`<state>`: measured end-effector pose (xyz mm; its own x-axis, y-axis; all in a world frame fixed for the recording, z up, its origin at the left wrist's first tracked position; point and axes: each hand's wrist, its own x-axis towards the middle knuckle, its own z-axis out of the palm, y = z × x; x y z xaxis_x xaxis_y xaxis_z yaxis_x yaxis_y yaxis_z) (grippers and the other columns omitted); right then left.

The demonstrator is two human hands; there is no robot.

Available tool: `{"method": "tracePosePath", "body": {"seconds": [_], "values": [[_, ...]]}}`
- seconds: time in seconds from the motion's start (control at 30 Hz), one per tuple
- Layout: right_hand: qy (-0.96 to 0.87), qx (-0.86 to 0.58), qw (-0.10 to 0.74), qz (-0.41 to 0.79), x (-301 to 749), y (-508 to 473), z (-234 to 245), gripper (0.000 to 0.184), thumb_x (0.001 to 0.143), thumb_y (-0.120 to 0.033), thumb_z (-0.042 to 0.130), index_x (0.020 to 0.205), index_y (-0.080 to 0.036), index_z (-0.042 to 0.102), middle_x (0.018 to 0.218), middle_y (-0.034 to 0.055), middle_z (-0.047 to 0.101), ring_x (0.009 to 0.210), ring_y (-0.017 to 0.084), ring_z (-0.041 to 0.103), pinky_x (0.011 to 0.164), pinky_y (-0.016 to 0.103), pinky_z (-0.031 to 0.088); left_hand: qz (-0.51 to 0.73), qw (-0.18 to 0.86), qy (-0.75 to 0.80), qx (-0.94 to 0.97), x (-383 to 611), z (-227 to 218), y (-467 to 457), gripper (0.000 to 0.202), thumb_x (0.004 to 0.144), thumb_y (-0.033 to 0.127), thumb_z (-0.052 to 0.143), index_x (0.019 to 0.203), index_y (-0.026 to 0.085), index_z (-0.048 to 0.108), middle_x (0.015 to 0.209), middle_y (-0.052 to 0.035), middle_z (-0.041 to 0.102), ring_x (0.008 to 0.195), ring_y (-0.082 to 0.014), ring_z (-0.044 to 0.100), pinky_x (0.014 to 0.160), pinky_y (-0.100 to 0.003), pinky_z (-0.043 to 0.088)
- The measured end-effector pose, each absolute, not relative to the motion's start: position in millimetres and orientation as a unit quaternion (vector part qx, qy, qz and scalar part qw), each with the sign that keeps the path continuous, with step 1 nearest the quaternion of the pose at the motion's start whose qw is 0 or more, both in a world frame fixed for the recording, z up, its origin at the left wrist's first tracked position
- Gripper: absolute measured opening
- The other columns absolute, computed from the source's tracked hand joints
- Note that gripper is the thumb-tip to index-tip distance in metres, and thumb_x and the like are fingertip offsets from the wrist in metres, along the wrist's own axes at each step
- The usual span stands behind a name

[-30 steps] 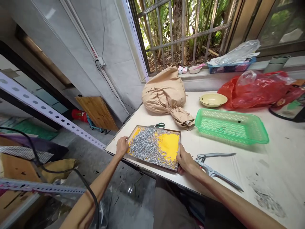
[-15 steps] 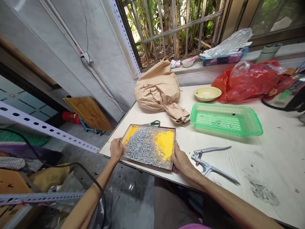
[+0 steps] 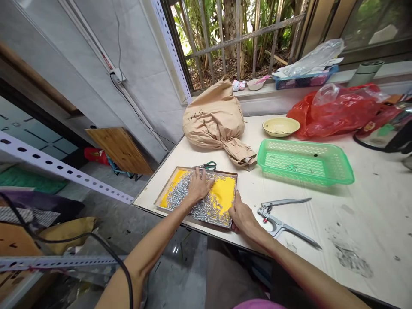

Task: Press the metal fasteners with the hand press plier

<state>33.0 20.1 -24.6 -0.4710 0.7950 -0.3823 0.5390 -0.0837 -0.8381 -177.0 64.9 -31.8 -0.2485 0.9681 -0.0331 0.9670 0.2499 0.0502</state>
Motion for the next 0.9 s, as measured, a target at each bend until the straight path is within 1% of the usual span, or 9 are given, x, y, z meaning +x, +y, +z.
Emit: {"method": "tracePosePath", "body": {"seconds": [0.1, 0.17, 0.23, 0.3, 0.43, 0.5, 0.63, 0.73, 0.9], "values": [[-0.667, -0.502, 0.117, 0.538, 33, 20, -22, 0.057, 0.084, -0.015, 0.033, 0.139, -0.011, 0.019, 0.055, -0.0001, 0.057, 0.04, 0.015, 0.055, 0.038, 0.02, 0.041, -0.005, 0.011, 0.748, 0.663, -161, -40, 51, 0.069, 0.092, 0.057, 0.026, 0.147, 0.016, 0.027, 0.155, -0.0161, 0.012, 0.142, -0.0344, 0.008, 0.112, -0.051, 0.018], [-0.663, -0.504, 0.113, 0.541, 33, 21, -20, 0.056, 0.085, -0.016, 0.033, 0.139, -0.012, 0.019, 0.058, 0.001, 0.059, 0.04, 0.015, 0.055, 0.039, 0.021, 0.041, -0.011, 0.007, 0.726, 0.687, -153, -42, 42, 0.064, 0.094, 0.053, 0.027, 0.146, 0.015, 0.028, 0.154, -0.0159, 0.017, 0.142, -0.0328, 0.012, 0.113, -0.051, 0.019], [-0.661, -0.507, 0.106, 0.542, 34, 21, -18, 0.055, 0.085, -0.016, 0.032, 0.138, -0.012, 0.02, 0.061, 0.0025, 0.06, 0.042, 0.015, 0.055, 0.04, 0.022, 0.041, -0.012, 0.003, 0.701, 0.713, -147, -41, 32, 0.063, 0.094, 0.051, 0.028, 0.145, 0.013, 0.03, 0.154, -0.0169, 0.019, 0.142, -0.0318, 0.013, 0.113, -0.05, 0.02], [-0.663, -0.51, 0.1, 0.538, 34, 21, -16, 0.053, 0.086, -0.017, 0.032, 0.137, -0.013, 0.022, 0.065, 0.004, 0.062, 0.043, 0.015, 0.055, 0.042, 0.023, 0.042, -0.013, 0.0, 0.677, 0.736, -144, -39, 22, 0.063, 0.094, 0.051, 0.03, 0.145, 0.014, 0.031, 0.154, -0.0167, 0.018, 0.142, -0.0325, 0.012, 0.113, -0.05, 0.021], [-0.684, -0.514, 0.101, 0.507, 35, 22, -17, 0.054, 0.085, -0.017, 0.034, 0.137, -0.012, 0.022, 0.07, 0.006, 0.064, 0.049, 0.016, 0.058, 0.051, 0.025, 0.045, -0.038, 0.004, 0.654, 0.755, -150, -32, 3, 0.062, 0.093, 0.055, 0.031, 0.146, 0.023, 0.031, 0.155, -0.0112, 0.018, 0.142, -0.0339, 0.01, 0.112, -0.054, 0.02], [-0.693, -0.512, 0.096, 0.499, 35, 23, -17, 0.053, 0.084, -0.017, 0.034, 0.136, -0.012, 0.023, 0.071, 0.0064, 0.065, 0.051, 0.016, 0.059, 0.054, 0.025, 0.045, -0.053, 0.002, 0.655, 0.754, -156, -29, -1, 0.063, 0.092, 0.057, 0.031, 0.146, 0.024, 0.03, 0.155, -0.0092, 0.017, 0.143, -0.0336, 0.007, 0.112, -0.054, 0.018], [-0.693, -0.516, 0.081, 0.497, 36, 23, -14, 0.05, 0.085, -0.018, 0.033, 0.134, -0.012, 0.026, 0.071, 0.0066, 0.065, 0.05, 0.016, 0.058, 0.053, 0.024, 0.043, -0.058, -0.01, 0.655, 0.753, -172, -27, 3, 0.062, 0.092, 0.057, 0.031, 0.146, 0.028, 0.028, 0.155, -0.0059, 0.018, 0.143, -0.0333, 0.004, 0.112, -0.054, 0.017], [-0.699, -0.516, 0.094, 0.486, 37, 23, -11, 0.05, 0.083, -0.018, 0.036, 0.132, -0.013, 0.028, 0.074, 0.0071, 0.066, 0.053, 0.016, 0.06, 0.055, 0.025, 0.044, -0.057, -0.03, 0.66, 0.748, -185, -27, 11, 0.06, 0.092, 0.056, 0.031, 0.146, 0.03, 0.028, 0.155, -0.0049, 0.02, 0.143, -0.0337, 0.004, 0.112, -0.054, 0.016], [-0.688, -0.508, 0.095, 0.511, 38, 22, -12, 0.052, 0.084, -0.018, 0.034, 0.135, -0.013, 0.023, 0.07, 0.0056, 0.064, 0.048, 0.016, 0.057, 0.049, 0.025, 0.042, -0.05, -0.05, 0.686, 0.725, -208, -27, 22, 0.059, 0.092, 0.056, 0.031, 0.146, 0.033, 0.028, 0.155, -0.0033, 0.019, 0.143, -0.0342, 0.005, 0.112, -0.056, 0.014]]}}
